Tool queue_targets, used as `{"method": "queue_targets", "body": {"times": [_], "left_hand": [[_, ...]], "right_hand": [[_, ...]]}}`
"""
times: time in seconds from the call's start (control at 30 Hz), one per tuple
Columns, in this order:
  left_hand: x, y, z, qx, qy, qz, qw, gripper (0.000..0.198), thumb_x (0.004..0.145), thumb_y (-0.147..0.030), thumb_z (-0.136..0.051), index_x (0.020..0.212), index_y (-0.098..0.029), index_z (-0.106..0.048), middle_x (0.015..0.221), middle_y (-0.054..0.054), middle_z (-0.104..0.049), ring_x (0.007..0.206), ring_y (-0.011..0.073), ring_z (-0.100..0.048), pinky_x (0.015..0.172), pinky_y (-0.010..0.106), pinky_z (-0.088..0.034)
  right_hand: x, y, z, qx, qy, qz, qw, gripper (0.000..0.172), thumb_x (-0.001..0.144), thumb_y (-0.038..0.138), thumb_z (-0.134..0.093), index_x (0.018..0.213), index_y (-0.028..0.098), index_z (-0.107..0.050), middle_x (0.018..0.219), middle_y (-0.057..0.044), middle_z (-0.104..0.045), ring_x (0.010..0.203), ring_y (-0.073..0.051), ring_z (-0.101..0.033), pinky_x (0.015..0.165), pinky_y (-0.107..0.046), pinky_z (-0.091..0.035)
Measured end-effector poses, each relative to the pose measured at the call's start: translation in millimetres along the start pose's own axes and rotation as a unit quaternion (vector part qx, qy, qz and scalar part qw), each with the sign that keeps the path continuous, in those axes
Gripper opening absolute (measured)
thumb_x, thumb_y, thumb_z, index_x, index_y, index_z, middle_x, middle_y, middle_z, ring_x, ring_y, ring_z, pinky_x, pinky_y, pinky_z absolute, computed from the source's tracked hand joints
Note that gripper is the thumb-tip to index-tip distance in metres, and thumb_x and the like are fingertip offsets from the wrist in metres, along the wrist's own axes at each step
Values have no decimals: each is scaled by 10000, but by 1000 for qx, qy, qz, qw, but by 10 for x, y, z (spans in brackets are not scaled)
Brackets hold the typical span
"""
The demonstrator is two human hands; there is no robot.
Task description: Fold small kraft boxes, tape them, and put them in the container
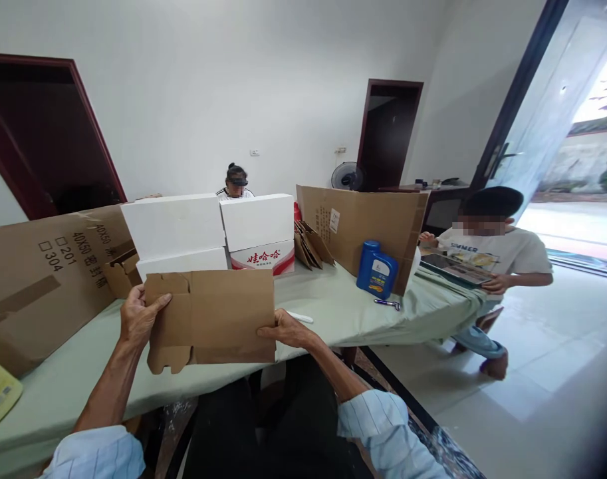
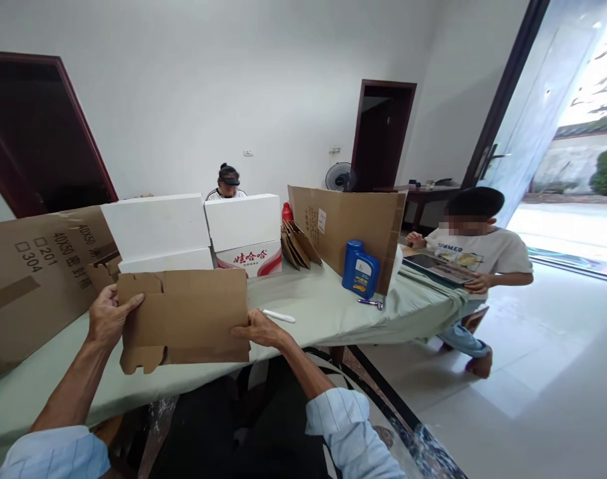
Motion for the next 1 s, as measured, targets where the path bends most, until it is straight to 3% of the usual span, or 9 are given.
{"method": "queue_targets", "body": {"times": [0.17, 0.27, 0.37, 0.43, 0.53, 0.6, 0.7, 0.83, 1.0], "left_hand": [[-7, -282, -172, -19, 6, -31, 999, 704, 532, -438, -954, 1106, -209, -617, 1122, 78, -762, 1031, 272, -749, 949, 434, -637], [-79, -346, -285, -40, 76, -27, 996, 759, 557, -503, -970, 1159, -197, -623, 1142, 87, -770, 1056, 271, -748, 932, 400, -640], [-196, -274, -388, -17, 189, 34, 981, 784, 546, -574, -987, 1134, -162, -674, 1007, 83, -787, 900, 265, -760, 766, 360, -655], [-264, -195, -426, -9, 233, 69, 970, 810, 540, -619, -985, 1132, -143, -704, 946, 83, -791, 823, 265, -757, 701, 358, -650], [-317, -115, -462, -41, 244, 81, 965, 861, 568, -643, -971, 1207, -132, -704, 1037, 110, -809, 907, 296, -775, 798, 404, -666], [-333, -94, -490, -49, 243, 76, 966, 882, 584, -643, -965, 1248, -127, -698, 1095, 123, -810, 977, 319, -777, 860, 432, -665], [-351, -75, -534, -25, 245, 49, 968, 876, 607, -671, -943, 1255, -133, -704, 1143, 137, -804, 1019, 329, -770, 845, 422, -662], [-392, 75, -537, 43, 246, 15, 968, 794, 672, -696, -883, 1234, -162, -710, 1154, 143, -798, 986, 289, -760, 765, 359, -628], [-619, 543, -467, 149, 302, 18, 941, 585, 730, -679, -791, 1010, -166, -781, 997, 126, -814, 850, 264, -731, 695, 339, -574]], "right_hand": [[-203, 185, 135, -42, -42, 13, 998, 333, 823, 495, -802, 925, 179, -830, 935, -18, -791, 879, -244, -695, 821, -350, -565], [-340, 305, 245, -59, -81, 28, 995, 368, 849, 538, -782, 931, 180, -815, 919, -23, -777, 902, -254, -683, 808, -348, -561], [-468, 415, 370, -56, -134, 54, 988, 424, 853, 597, -779, 944, 183, -792, 927, -41, -764, 931, -263, -679, 803, -352, -564], [-543, 450, 442, -54, -166, 65, 983, 436, 851, 626, -783, 866, 192, -754, 802, -35, -718, 833, -234, -665, 719, -324, -547], [-636, 394, 472, -74, -172, 44, 981, 498, 858, 677, -762, 731, 208, -650, 544, 31, -520, 536, -140, -496, 502, -259, -396], [-697, 305, 444, -86, -165, 28, 982, 539, 858, 710, -738, 700, 212, -608, 490, 58, -447, 449, -104, -388, 446, -250, -307], [-824, 188, 437, -122, -205, 17, 971, 579, 847, 766, -694, 692, 215, -607, 460, 55, -450, 404, -112, -388, 416, -260, -300], [-1044, 234, 692, -199, -321, 19, 926, 588, 880, 735, -648, 590, 232, -554, 446, 22, -479, 429, -137, -457, 458, -280, -357], [-1189, 576, 1462, -318, -495, 42, 807, 545, 927, 679, -542, 585, 255, -508, 541, -28, -570, 527, -176, -533, 568, -317, -430]]}}
Point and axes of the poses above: each hand's wrist, its own x-axis towards the middle knuckle, its own z-axis out of the back of the hand, y = z × x, the point moved 3 cm from there along x, towards the middle knuckle
